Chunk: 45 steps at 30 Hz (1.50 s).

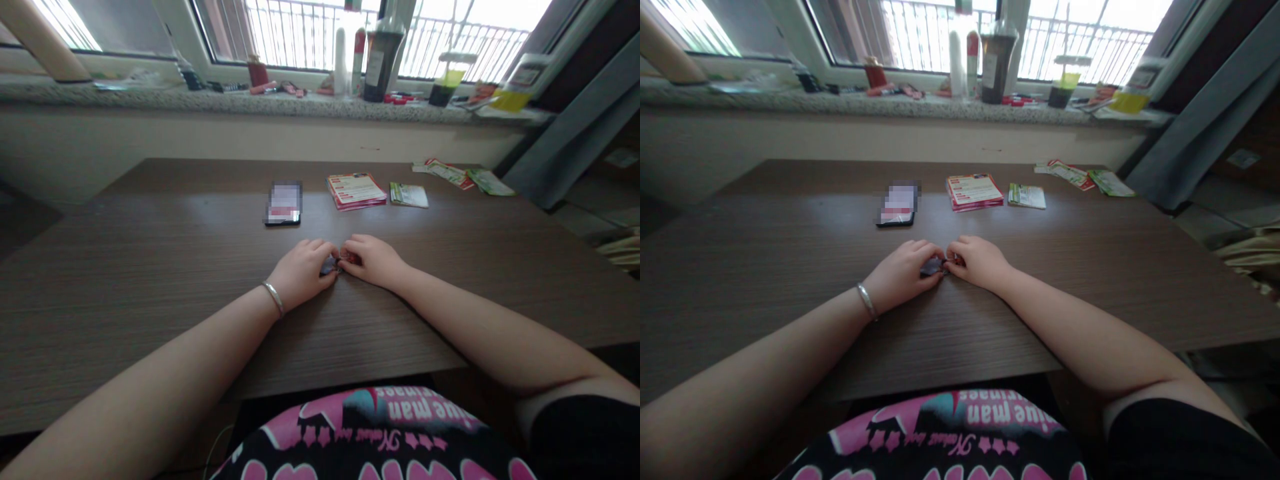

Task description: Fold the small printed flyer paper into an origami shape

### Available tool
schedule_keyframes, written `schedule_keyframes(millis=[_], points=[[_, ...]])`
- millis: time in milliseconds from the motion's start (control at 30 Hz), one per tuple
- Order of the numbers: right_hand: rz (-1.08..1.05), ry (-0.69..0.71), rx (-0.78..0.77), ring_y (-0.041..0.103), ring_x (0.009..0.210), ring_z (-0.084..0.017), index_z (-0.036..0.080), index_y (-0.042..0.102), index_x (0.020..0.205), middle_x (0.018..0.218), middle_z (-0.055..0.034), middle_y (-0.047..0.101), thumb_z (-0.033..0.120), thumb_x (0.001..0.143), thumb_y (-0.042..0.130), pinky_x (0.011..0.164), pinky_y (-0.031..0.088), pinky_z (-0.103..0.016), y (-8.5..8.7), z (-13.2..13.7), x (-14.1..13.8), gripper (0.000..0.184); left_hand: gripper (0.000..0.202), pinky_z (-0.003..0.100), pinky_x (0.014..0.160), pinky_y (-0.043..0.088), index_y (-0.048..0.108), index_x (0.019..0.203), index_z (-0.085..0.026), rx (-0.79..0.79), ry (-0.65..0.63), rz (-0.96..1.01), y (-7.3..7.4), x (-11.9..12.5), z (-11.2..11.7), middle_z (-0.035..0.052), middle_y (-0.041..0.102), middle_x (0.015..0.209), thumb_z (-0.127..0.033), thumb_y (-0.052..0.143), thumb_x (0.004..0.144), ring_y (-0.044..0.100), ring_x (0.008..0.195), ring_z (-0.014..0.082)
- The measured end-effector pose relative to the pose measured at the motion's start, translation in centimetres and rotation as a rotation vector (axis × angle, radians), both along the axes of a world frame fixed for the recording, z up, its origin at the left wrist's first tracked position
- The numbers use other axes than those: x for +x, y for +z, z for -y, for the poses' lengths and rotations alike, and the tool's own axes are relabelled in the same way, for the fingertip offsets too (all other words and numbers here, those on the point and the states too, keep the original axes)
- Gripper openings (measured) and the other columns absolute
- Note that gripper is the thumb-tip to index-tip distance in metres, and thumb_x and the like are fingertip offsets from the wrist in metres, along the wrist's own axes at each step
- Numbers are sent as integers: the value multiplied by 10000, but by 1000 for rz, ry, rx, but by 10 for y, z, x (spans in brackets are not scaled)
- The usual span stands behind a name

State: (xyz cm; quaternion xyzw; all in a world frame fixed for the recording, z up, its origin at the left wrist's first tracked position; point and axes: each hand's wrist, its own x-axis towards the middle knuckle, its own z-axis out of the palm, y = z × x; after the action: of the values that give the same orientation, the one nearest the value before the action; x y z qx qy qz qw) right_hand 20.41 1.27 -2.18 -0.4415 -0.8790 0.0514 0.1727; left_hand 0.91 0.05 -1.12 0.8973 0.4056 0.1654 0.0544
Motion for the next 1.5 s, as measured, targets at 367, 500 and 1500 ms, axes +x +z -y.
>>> schedule_keyframes(millis=[367, 500, 1500], points=[[-14, -80, -105, 525, 767, -157, 205, 663, 887, 794, -33, 581, 343, 884, 494, 697, 353, -261, 4, 1, -3, 218, 192, 375, 842, 453, 628, 934, -176, -25, 49, -8, -3, 2, -5, 76, 607, 935, -296, 512, 838, 551, 898, 228], [-19, -95, -114, 526, 765, -156, 210, 665, 893, 794, -33, 587, 342, 884, 498, 694, 352, -259, 6, 1, -4, 214, 193, 380, 842, 453, 630, 918, -166, -26, 72, -8, -4, 3, -7, 83, 605, 918, -298, 526, 821, 552, 893, 233], [-165, -43, -99, 533, 796, -143, 173, 634, 814, 845, -33, 573, 255, 813, 601, 738, 400, -255, -3, -2, 1, 88, 170, 374, 815, 439, 636, 884, -179, -81, 121, 29, -4, 4, -7, 70, 593, 908, -317, 556, 825, 528, 889, 231]])
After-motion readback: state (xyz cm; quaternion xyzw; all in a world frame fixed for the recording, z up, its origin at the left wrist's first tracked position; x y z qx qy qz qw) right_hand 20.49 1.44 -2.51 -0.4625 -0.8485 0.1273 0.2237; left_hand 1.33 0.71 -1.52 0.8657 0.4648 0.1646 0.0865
